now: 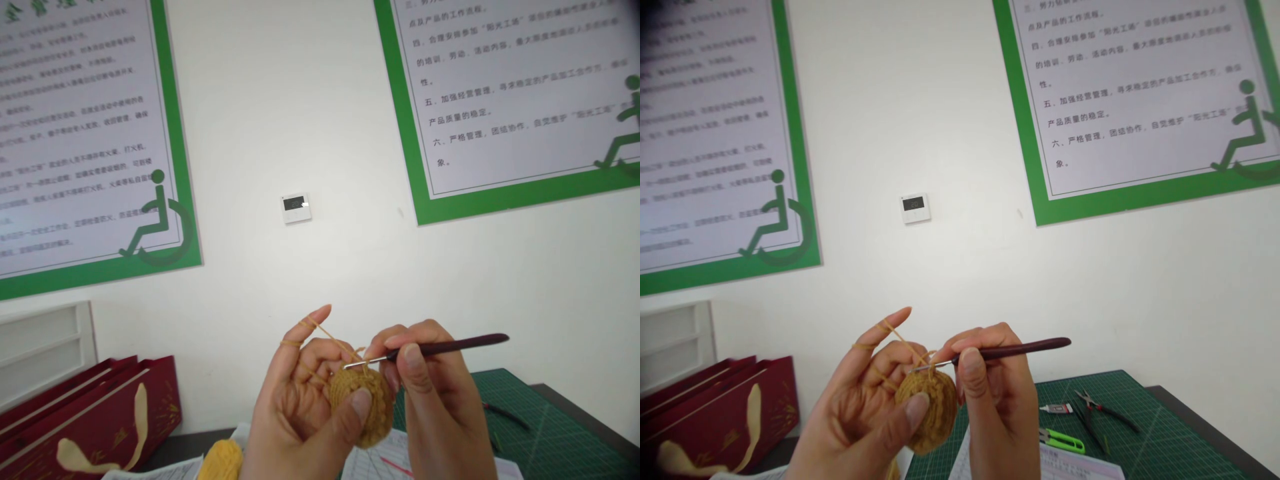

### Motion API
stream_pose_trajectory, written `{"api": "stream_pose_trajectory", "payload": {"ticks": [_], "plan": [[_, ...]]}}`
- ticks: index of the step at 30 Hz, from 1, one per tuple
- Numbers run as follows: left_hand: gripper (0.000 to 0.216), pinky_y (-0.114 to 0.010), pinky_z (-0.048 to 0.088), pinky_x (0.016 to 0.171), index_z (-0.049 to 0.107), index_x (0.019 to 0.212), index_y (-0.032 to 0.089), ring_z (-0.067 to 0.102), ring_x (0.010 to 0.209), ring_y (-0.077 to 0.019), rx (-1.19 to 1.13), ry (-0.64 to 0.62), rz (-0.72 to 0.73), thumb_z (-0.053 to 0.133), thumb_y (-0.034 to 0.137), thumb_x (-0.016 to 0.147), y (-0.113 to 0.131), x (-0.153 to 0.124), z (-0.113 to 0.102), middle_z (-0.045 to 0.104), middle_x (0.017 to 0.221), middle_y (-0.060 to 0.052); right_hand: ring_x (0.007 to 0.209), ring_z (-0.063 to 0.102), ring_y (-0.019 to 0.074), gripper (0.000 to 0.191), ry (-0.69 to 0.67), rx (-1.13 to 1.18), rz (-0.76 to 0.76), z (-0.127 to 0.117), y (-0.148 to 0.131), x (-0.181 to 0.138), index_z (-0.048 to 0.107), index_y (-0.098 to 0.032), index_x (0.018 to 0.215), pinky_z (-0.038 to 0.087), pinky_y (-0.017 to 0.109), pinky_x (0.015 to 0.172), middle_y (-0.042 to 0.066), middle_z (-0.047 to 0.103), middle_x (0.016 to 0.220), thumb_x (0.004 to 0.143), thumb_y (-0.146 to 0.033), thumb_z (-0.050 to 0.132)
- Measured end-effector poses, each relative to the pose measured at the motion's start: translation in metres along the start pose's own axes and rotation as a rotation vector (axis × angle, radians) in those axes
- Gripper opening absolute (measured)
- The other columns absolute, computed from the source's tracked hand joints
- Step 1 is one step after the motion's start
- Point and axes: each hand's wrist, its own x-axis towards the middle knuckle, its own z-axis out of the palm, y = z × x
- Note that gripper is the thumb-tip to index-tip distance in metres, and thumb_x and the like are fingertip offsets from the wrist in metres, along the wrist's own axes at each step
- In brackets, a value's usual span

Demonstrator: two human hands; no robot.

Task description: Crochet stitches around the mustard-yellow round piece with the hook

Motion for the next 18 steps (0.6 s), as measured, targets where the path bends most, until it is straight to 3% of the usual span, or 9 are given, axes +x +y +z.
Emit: {"api": "stream_pose_trajectory", "payload": {"ticks": [6, 10, 14, 18], "plan": [[0.051, -0.022, 0.058, 0.067, 0.073, 0.118, 0.029, 0.068, 0.077, -0.0143, 0.035, 0.0, 0.049, 0.087, 0.011, 0.072, 0.0008, -0.0001, 0.0015, 0.072, 0.088, -0.001, 0.056, 0.047, 0.009, 0.017, 0.055, 0.04, 0.022, 0.0024, -0.0028, -0.001, 0.065, -0.027, 0.091, 0.042, 0.022, 0.052, -0.002, 0.071, 0.082, 0.103, -0.034, 0.056], [0.059, -0.026, 0.059, 0.064, 0.07, 0.123, 0.033, 0.066, 0.075, -0.0143, 0.019, 0.006, 0.047, 0.087, 0.011, 0.071, 0.0015, -0.0014, 0.0037, 0.069, 0.101, -0.002, 0.052, 0.047, 0.0078, 0.018, 0.057, 0.071, 0.063, 0.005, -0.0033, -0.0022, 0.065, -0.027, 0.089, 0.041, 0.022, 0.05, -0.001, 0.072, 0.083, 0.102, -0.035, 0.057], [0.059, -0.024, 0.057, 0.056, 0.068, 0.124, 0.034, 0.064, 0.066, -0.0118, 0.023, 0.007, 0.044, 0.085, 0.012, 0.073, 0.0003, -0.003, 0.0051, 0.065, 0.099, -0.001, 0.049, 0.044, 0.0052, 0.018, 0.045, 0.091, 0.113, 0.0048, -0.0019, -0.0028, 0.064, -0.026, 0.089, 0.037, 0.02, 0.047, -0.001, 0.072, 0.084, 0.103, -0.037, 0.057], [0.052, -0.027, 0.059, 0.064, 0.069, 0.12, 0.032, 0.066, 0.076, -0.0155, 0.062, 0.022, 0.096, 0.086, 0.013, 0.074, -0.0018, -0.0022, 0.0027, 0.067, 0.095, -0.002, 0.047, 0.043, 0.0042, 0.018, 0.045, 0.117, 0.135, 0.0042, -0.001, -0.0024, 0.064, -0.026, 0.089, 0.034, 0.02, 0.046, -0.001, 0.072, 0.085, 0.102, -0.037, 0.057]]}}
